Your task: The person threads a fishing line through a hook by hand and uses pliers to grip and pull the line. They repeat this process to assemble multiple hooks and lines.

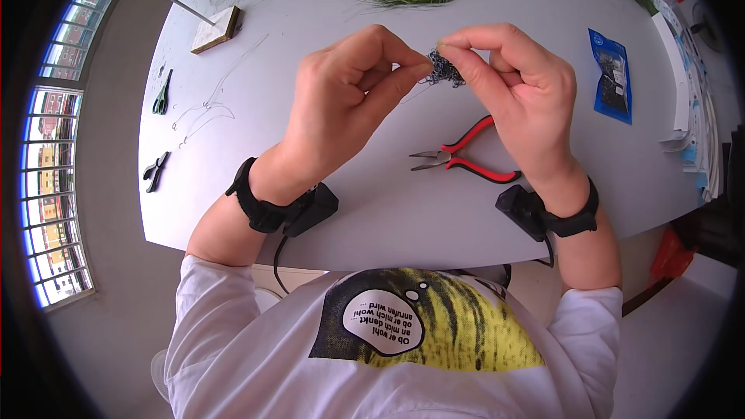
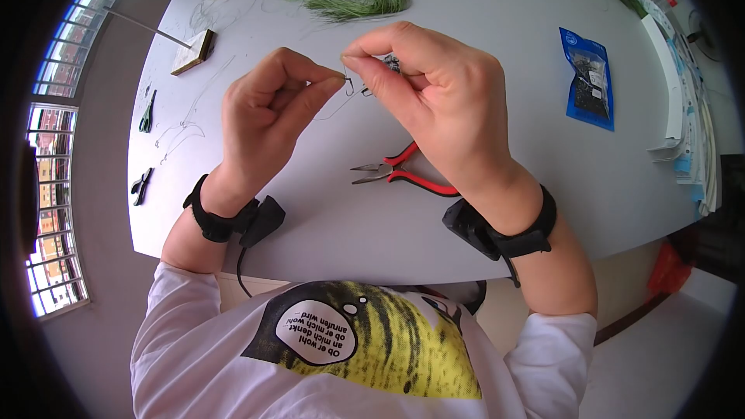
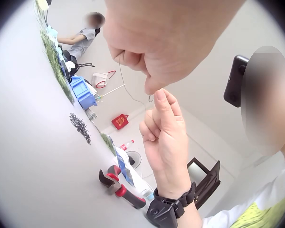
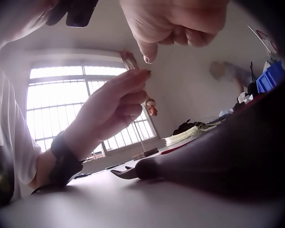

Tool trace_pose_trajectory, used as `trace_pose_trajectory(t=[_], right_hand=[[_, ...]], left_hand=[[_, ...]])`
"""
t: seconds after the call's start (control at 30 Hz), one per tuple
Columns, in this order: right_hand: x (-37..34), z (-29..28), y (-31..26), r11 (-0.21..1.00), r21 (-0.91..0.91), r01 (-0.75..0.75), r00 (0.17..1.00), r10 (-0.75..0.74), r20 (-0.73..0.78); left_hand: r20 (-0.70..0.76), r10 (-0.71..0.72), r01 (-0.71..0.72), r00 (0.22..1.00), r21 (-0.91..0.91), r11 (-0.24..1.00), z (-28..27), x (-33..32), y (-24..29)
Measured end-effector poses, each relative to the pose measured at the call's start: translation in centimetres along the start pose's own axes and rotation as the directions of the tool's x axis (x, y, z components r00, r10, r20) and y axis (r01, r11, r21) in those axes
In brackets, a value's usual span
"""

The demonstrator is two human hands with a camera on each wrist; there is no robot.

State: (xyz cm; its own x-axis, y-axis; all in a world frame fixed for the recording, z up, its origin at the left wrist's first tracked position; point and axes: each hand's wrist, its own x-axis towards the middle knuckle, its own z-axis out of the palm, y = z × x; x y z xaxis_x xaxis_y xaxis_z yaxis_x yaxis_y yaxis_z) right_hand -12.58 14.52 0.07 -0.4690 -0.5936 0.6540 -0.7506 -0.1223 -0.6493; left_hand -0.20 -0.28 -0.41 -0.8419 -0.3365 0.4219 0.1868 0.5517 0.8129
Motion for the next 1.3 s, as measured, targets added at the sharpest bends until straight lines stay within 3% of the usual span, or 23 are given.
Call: trace_pose_trajectory(t=[0.23, 0.3, 0.33, 0.4, 0.43, 0.5, 0.63, 0.73, 0.83, 0.9, 0.93, 1.0, 1.1, 1.3], right_hand=[[-0.1, 0.3, 0.7, 0.983, 0.09, -0.159, 0.987, 0.155, 0.052], [-0.2, 0.6, 1.2, 0.924, 0.26, -0.281, 0.958, 0.251, 0.141], [-0.2, 0.7, 1.4, 0.924, 0.26, -0.28, 0.958, 0.251, 0.14], [-0.4, 0.9, 1.6, 0.789, 0.424, -0.445, 0.894, 0.361, 0.266], [-0.5, 1.1, 1.6, 0.789, 0.424, -0.444, 0.894, 0.36, 0.266], [-0.7, 1.4, 1.6, 0.667, 0.524, -0.53, 0.848, 0.426, 0.316], [-1.0, 1.6, 1.1, 0.705, 0.47, -0.531, 0.845, 0.405, 0.348], [-1.3, 1.7, 0.8, 0.76, 0.463, -0.457, 0.885, 0.336, 0.321], [-1.3, 1.3, -0.1, 0.853, 0.338, -0.397, 0.91, 0.315, 0.271], [-1.1, 0.9, -0.3, 0.964, 0.151, -0.22, 0.955, 0.18, 0.237], [-1.0, 0.8, -0.5, 0.964, 0.151, -0.219, 0.955, 0.18, 0.237], [-0.6, 0.5, -0.8, 0.999, 0.021, 0.043, 0.99, -0.046, 0.135], [-0.1, 0.1, -0.9, 0.984, -0.075, 0.162, 0.985, -0.157, 0.069], [0.0, -0.3, -0.2, 0.995, -0.058, 0.083, 0.996, -0.081, 0.03]], left_hand=[[0.042, 0.085, -0.085, 0.995, -0.004, 0.996, -0.1, 0.1, 0.1], [0.046, 0.109, -0.108, 0.993, -0.015, 0.994, -0.1, 0.1, 0.1], [0.041, 0.105, -0.104, 0.994, -0.02, 0.994, -0.1, 0.1, 0.3], [0.036, 0.101, -0.1, 0.994, -0.024, 0.995, -0.1, 0.1, 0.3], [0.017, 0.105, -0.104, 0.994, -0.033, 0.994, -0.1, 0.1, 0.2], [-0.003, 0.108, -0.108, 0.994, -0.042, 0.993, 0.0, 0.1, -0.1], [-0.059, 0.101, -0.104, 0.993, -0.062, 0.993, -0.1, 0.0, -0.7], [-0.091, 0.103, -0.108, 0.991, -0.046, 0.993, -0.1, 0.2, -1.0], [-0.114, 0.102, -0.109, 0.988, -0.057, 0.992, 0.0, 0.1, -0.8], [-0.123, 0.088, -0.097, 0.988, -0.068, 0.993, 0.1, 0.2, -0.8], [-0.126, 0.077, -0.086, 0.989, -0.07, 0.994, 0.2, 0.1, -0.8], [-0.128, 0.065, -0.075, 0.99, -0.072, 0.995, 0.2, 0.1, -0.7], [-0.076, 0.025, -0.024, 0.997, 0.019, 1.0, -0.1, 0.1, -0.3], [0.014, 0.026, -0.028, 1.0, 0.146, 0.989, -0.4, 0.2, 0.0]])
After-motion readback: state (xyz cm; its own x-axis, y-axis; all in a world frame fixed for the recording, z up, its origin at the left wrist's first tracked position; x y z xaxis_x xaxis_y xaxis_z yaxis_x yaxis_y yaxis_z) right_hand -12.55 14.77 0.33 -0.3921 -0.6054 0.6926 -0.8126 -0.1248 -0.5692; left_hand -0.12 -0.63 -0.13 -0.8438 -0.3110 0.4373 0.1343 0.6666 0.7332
